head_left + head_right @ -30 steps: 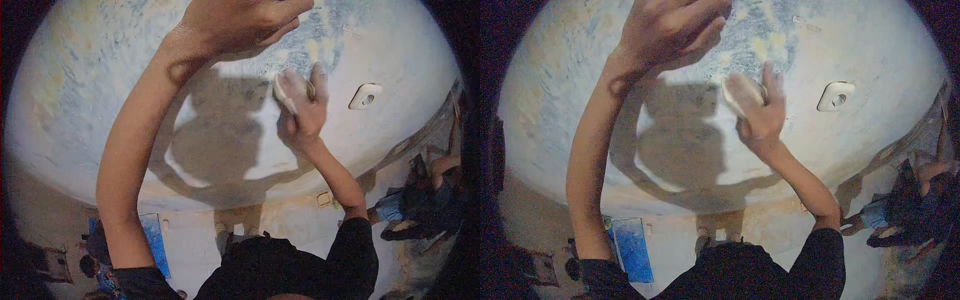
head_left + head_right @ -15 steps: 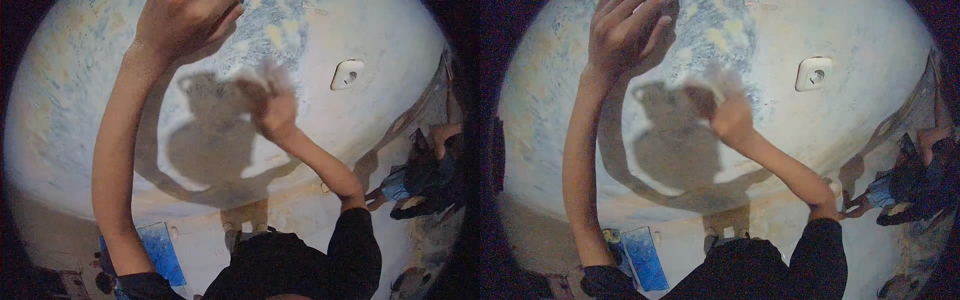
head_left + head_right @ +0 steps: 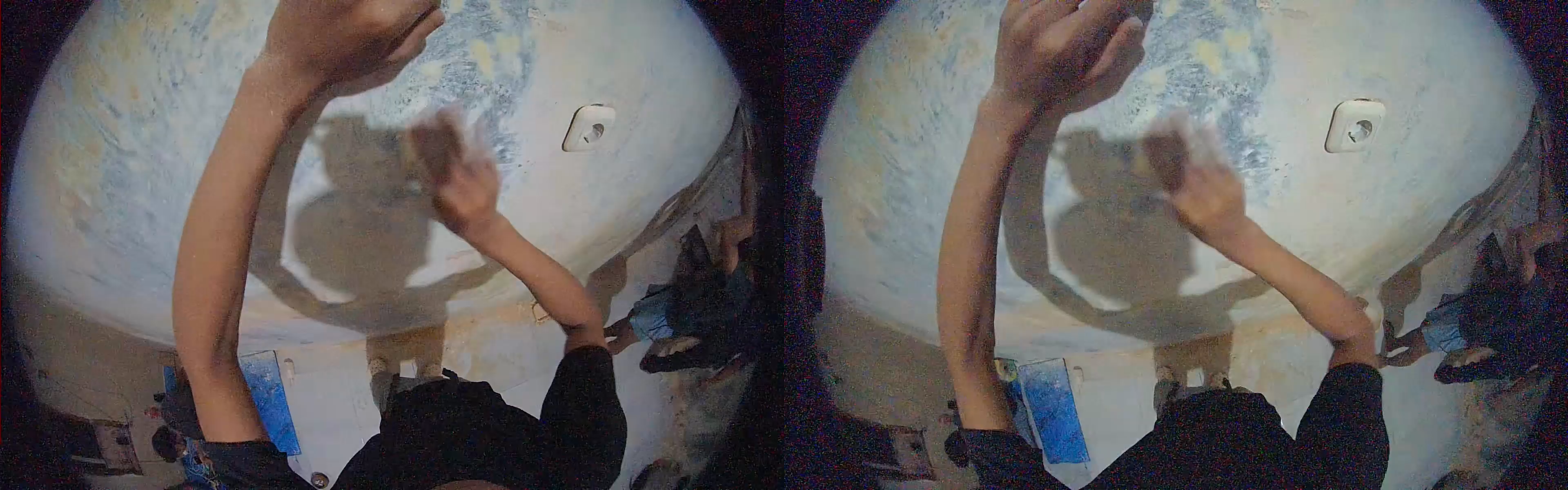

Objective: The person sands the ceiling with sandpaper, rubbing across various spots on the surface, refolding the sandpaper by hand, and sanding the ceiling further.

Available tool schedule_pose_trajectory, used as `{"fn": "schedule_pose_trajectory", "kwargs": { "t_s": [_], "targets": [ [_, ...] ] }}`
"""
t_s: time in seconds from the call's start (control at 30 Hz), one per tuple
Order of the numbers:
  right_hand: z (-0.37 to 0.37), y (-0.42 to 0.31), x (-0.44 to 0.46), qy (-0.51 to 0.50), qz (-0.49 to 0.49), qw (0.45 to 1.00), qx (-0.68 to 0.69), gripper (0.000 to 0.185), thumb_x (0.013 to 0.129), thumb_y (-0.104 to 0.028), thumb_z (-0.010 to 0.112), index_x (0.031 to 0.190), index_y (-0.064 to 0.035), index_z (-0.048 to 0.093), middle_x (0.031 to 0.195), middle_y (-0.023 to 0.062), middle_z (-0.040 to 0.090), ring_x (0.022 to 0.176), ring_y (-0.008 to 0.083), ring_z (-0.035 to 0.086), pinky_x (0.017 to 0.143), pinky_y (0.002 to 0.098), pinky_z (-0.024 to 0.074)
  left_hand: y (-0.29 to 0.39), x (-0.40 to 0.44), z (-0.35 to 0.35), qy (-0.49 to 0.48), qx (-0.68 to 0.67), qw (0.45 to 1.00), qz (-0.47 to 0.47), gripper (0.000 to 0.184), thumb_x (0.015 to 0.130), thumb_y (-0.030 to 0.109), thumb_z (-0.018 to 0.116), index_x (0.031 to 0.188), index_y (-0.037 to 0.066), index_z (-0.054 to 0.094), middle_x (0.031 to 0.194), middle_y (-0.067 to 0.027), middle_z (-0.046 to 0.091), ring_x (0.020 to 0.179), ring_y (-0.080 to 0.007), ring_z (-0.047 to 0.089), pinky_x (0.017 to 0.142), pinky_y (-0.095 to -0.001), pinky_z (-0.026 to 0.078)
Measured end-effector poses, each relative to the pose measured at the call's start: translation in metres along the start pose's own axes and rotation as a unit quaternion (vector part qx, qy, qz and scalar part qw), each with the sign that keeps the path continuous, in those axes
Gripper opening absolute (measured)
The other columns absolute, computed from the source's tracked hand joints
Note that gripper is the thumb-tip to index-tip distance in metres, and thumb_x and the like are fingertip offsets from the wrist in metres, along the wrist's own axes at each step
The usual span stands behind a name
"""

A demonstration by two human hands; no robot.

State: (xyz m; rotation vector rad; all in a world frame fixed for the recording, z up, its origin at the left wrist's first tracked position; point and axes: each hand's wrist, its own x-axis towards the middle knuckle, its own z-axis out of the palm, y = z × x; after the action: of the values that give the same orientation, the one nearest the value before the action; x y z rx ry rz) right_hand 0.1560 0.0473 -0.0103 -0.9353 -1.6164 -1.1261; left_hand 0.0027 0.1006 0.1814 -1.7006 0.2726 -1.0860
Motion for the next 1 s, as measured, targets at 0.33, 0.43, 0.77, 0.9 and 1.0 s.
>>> {"fn": "schedule_pose_trajectory", "kwargs": {
  "t_s": [0.33,0.43,0.77,0.9,1.0],
  "targets": [
    [0.006,-0.007,-0.04,-0.202,-0.154,0.954,0.159,0.048,0.075,-0.001,0.062,0.123,0.0023,0.056,0.125,0.0145,0.059,0.117,0.0272,0.054,0.094,0.0383,0.0437,0.204,-0.094,-0.085,-0.118,-0.148,0.701,-0.687,0.02,0.081,0.019,0.063,0.068,0.004,0.059,0.052,-0.0073,0.048,0.046,-0.0163,0.046,0.048,-0.0311,0.037],
    [0.003,0.003,-0.017,0.002,-0.069,0.996,0.059,0.046,0.078,-0.008,0.06,0.124,-0.0037,0.057,0.12,0.0116,0.058,0.105,0.0269,0.058,0.084,0.0385,0.0505,0.214,-0.104,-0.072,-0.172,-0.201,0.674,-0.689,0.023,0.081,0.02,0.064,0.067,0.003,0.058,0.05,-0.0086,0.048,0.044,-0.0189,0.045,0.049,-0.0329,0.037],
    [0.003,-0.004,-0.016,-0.036,-0.08,0.991,0.097,0.041,0.072,-0.011,0.066,0.112,-0.0036,0.064,0.114,0.0173,0.063,0.094,0.0315,0.061,0.08,0.045,0.0483,0.212,-0.107,-0.052,-0.219,-0.246,0.649,-0.686,0.023,0.08,0.022,0.062,0.067,0.003,0.059,0.054,-0.0128,0.053,0.048,-0.03,0.054,0.055,-0.0394,0.042],
    [0.013,0.013,-0.022,-0.044,-0.129,0.988,0.07,0.03,0.075,-0.012,0.067,0.105,-0.006,0.065,0.119,0.016,0.061,0.11,0.0312,0.058,0.094,0.0473,0.0403,0.214,-0.113,-0.053,-0.18,-0.245,0.67,-0.677,0.024,0.081,0.022,0.062,0.066,0.004,0.058,0.054,-0.0124,0.053,0.049,-0.0308,0.053,0.054,-0.0402,0.042],
    [0.0,-0.001,-0.01,-0.074,-0.059,0.988,0.121,0.028,0.077,-0.008,0.064,0.106,-0.0087,0.066,0.117,0.0143,0.063,0.111,0.0279,0.059,0.093,0.0439,0.0405,0.219,-0.119,-0.054,-0.201,-0.252,0.642,-0.696,0.023,0.081,0.023,0.062,0.067,0.004,0.06,0.054,-0.0131,0.053,0.048,-0.03,0.053,0.054,-0.0406,0.042]
  ]
}}
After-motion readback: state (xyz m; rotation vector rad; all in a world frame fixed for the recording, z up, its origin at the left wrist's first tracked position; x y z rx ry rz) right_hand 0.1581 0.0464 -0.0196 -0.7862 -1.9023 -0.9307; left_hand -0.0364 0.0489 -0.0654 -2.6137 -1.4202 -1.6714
